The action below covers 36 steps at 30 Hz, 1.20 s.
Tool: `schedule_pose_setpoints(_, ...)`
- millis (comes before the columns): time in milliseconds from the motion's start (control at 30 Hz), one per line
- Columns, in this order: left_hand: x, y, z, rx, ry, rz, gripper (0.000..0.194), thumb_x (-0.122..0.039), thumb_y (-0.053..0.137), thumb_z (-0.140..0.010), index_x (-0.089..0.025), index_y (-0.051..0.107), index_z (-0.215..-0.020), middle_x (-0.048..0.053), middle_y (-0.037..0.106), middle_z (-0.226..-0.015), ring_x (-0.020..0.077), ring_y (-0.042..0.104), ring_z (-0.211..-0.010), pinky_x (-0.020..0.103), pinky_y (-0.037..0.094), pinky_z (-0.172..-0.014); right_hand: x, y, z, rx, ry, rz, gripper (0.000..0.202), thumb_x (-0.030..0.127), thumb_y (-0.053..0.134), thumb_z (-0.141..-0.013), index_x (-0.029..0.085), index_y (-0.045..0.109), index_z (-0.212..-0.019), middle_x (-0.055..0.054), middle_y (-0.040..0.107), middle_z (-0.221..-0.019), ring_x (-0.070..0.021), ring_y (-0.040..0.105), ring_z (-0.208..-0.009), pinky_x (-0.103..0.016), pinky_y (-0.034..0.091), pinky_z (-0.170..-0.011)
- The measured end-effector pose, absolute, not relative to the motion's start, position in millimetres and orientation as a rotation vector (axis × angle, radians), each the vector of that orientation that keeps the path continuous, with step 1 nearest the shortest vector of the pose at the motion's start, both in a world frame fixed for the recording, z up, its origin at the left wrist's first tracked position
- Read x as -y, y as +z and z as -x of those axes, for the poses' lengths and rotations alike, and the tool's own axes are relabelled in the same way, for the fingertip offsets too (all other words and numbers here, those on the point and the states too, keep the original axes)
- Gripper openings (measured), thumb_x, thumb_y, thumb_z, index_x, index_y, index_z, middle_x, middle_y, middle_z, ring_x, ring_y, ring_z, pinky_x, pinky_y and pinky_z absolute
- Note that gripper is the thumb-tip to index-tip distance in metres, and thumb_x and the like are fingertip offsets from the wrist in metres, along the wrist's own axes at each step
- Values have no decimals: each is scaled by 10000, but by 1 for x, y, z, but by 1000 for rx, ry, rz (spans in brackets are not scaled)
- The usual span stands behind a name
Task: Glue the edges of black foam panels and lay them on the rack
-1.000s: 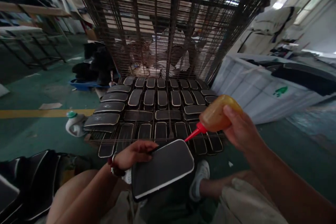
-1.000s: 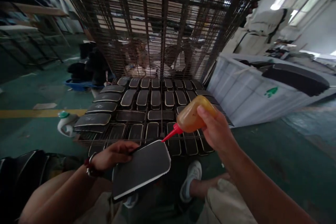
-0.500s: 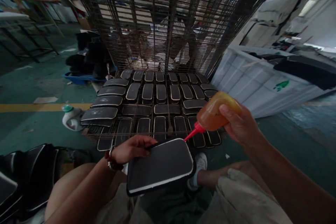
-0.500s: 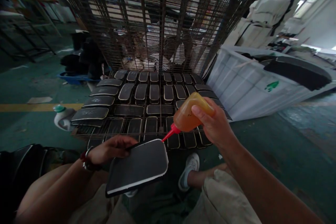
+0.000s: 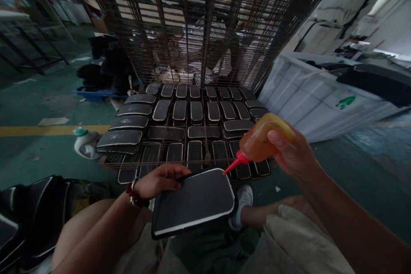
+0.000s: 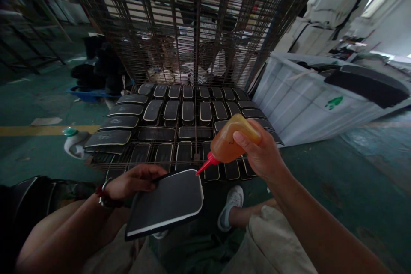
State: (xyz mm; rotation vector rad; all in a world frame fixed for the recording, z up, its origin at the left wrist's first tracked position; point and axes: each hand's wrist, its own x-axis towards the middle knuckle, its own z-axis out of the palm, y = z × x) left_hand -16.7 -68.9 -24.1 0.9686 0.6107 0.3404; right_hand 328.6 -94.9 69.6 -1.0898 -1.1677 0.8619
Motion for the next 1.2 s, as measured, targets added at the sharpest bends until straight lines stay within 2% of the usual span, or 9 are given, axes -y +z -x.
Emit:
schedule_pose_setpoints(233,67,-22,19,-652,395,-966,336,-201,821,-727,-157,816,-1059,106,821,-1022,209,753,-825,270,568,-725,103,69,-332,1135,938,1080,425,542,922,-720,279,768,-1016,-27,731,-919,-219,693,-770,-329,623,-689)
schedule_pose_setpoints(333,67,-20,19,-651,415,-946,330,-189,817,-721,-162,815,-1050,95,822,-999,199,750,-804,261,561,-716,108,69,-333,1124,931,1059,384,517,926,-727,277,776,-986,-19,719,-887,-197,683,-762,-292,612,-679)
schedule_pose_setpoints(500,66,-18,20,-687,462,-950,336,-173,799,-704,-159,805,-1040,97,821,-1016,211,749,-829,278,562,-738,114,69,-334,1112,929,1107,447,584,904,-723,272,775,-1018,-52,721,-917,-237,690,-796,-341,632,-686)
schedule_pose_setpoints(633,65,-19,21,-694,488,-954,325,-175,802,-715,-155,793,-1039,87,819,-976,207,748,-805,269,560,-713,118,67,-334,1062,887,1081,379,531,934,-708,281,772,-943,-21,705,-871,-188,664,-734,-277,609,-641)
schedule_pose_setpoints(733,64,-20,20,-676,532,-912,285,-159,829,-716,-156,784,-998,60,809,-902,178,736,-744,234,549,-665,118,65,-331,1021,858,1071,364,531,936,-713,283,762,-916,-13,700,-856,-183,662,-729,-274,609,-645)
schedule_pose_setpoints(1033,64,-18,15,-668,682,-804,283,-182,921,-680,-151,758,-908,43,781,-841,143,718,-663,209,560,-607,100,43,-319,769,660,988,424,498,931,-735,232,755,-1015,-21,719,-986,-173,690,-880,-270,607,-768)
schedule_pose_setpoints(1200,65,-18,14,-678,711,-787,316,-187,945,-647,-146,758,-899,58,784,-850,159,731,-683,226,581,-626,93,33,-312,676,615,997,454,494,940,-717,205,744,-1007,-25,712,-953,-177,681,-853,-274,599,-736)
